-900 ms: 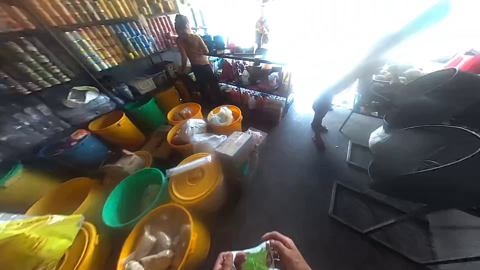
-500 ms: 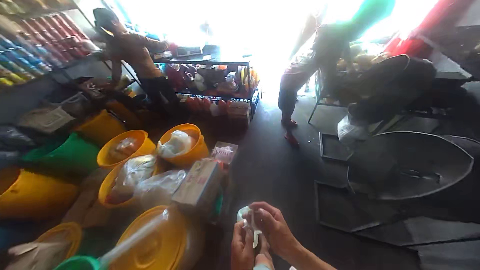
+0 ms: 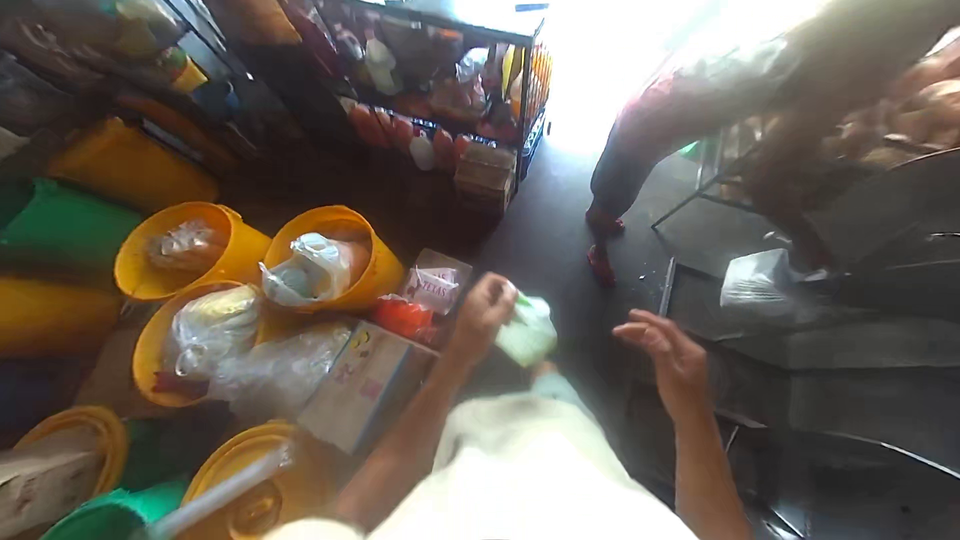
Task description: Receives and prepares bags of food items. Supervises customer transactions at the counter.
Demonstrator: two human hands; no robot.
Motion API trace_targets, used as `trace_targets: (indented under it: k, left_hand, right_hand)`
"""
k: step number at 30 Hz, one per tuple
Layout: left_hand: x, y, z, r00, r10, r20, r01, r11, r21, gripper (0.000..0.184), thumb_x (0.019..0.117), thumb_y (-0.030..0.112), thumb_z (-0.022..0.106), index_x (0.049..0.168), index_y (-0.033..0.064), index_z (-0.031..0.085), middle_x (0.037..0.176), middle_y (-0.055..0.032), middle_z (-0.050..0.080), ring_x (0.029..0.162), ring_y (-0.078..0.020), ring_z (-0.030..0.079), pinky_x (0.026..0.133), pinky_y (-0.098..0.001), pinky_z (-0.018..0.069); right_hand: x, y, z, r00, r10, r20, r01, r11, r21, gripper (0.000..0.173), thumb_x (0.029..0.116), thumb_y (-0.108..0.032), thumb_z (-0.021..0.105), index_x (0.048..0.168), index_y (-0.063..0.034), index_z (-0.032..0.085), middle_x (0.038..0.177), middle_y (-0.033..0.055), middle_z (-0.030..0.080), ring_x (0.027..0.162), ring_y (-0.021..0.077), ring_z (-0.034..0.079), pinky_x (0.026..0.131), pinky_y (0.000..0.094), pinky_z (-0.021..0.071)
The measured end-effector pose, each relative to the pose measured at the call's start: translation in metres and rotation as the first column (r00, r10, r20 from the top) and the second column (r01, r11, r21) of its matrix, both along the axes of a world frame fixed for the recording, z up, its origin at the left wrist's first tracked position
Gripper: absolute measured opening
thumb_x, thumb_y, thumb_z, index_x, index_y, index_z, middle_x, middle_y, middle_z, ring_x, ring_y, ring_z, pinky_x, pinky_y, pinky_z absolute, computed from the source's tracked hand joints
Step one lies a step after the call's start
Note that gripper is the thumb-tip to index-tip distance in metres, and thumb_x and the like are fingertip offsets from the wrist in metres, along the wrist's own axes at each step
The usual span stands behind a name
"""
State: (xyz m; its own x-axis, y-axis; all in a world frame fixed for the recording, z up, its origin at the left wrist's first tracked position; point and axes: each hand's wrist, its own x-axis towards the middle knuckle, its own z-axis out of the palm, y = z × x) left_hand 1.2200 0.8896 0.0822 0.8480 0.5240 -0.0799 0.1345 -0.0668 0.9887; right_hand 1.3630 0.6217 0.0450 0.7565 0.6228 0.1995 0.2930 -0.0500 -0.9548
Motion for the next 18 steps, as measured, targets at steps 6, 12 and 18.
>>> trace_targets:
  k: [6, 12, 18]
  left_hand:
    - [0.138, 0.157, 0.048, 0.989, 0.138, 0.046, -0.141, 0.987, 0.081, 0.04, 0.104, 0.013, 0.051, 0.143, 0.0079, 0.044, 0.07, 0.0, 0.061, 0.058, -0.0105, 0.061, 0.062, -0.0292, 0.0571]
    - [0.266, 0.353, 0.146, 0.982, 0.072, 0.172, -0.118, 0.955, 0.272, 0.03, 0.1053, 0.015, 0.047, 0.135, 0.0124, 0.049, 0.081, 0.0068, 0.063, 0.068, -0.0093, 0.065, 0.073, -0.036, 0.063]
    - [0.388, 0.563, 0.232, 0.932, -0.003, 0.362, -0.072, 0.979, 0.193, 0.023, 0.1069, 0.019, 0.044, 0.126, 0.0151, 0.055, 0.097, 0.0007, 0.064, 0.086, -0.0145, 0.066, 0.084, -0.0364, 0.0602]
  right_hand:
    - [0.199, 0.161, -0.023, 0.989, -0.03, -0.148, 0.042, 0.996, 0.082, 0.036, 0.1078, -0.023, 0.041, 0.126, -0.0015, 0.064, 0.097, 0.005, 0.075, 0.089, 0.0172, 0.074, 0.086, 0.04, 0.063]
    - [0.346, 0.375, -0.008, 0.937, 0.274, -0.216, -0.268, 0.962, 0.055, 0.034, 0.1077, -0.02, 0.041, 0.126, -0.0044, 0.065, 0.098, 0.0065, 0.075, 0.089, 0.0178, 0.074, 0.087, 0.0393, 0.0622]
    - [0.435, 0.512, -0.041, 0.95, 0.143, -0.279, -0.14, 0.99, 0.031, 0.037, 0.1077, -0.021, 0.039, 0.122, 0.0016, 0.065, 0.092, 0.008, 0.073, 0.085, 0.0174, 0.072, 0.083, 0.0373, 0.0619]
